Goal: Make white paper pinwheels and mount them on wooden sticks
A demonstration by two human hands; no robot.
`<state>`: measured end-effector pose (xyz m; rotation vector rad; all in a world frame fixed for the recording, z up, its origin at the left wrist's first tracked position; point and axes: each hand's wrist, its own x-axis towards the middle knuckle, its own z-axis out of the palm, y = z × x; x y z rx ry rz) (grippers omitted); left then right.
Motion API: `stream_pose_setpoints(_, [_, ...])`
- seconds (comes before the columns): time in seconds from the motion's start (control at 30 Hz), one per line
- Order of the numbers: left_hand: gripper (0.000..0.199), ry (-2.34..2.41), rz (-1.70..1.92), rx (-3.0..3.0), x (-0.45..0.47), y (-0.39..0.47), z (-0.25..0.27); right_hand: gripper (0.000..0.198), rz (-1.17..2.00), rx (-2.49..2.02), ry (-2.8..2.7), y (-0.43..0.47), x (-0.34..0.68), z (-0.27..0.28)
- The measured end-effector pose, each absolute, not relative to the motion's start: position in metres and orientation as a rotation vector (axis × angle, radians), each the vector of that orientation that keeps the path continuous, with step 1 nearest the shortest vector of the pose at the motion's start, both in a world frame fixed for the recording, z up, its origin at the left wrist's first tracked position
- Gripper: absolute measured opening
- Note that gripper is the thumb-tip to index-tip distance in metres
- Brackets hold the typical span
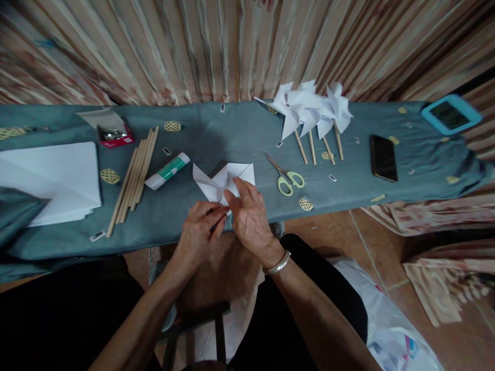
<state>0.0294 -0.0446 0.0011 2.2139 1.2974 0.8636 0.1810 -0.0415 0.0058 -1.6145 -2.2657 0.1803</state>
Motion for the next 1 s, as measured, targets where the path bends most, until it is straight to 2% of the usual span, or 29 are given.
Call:
stream_pose_setpoints(0.23, [0.021, 1.333, 0.855, 2.225, 0.030, -0.047, 0.001, 0.047, 0.228, -1.618, -2.211, -0.046, 0.176, -0.002])
stream_pose_setpoints(1.0, [0.013, 1.284, 1.104, 2.259, 0.026, -0.050, -0.010, 0.031, 0.102, -1.656, -2.332, -0.038, 0.166, 0.005])
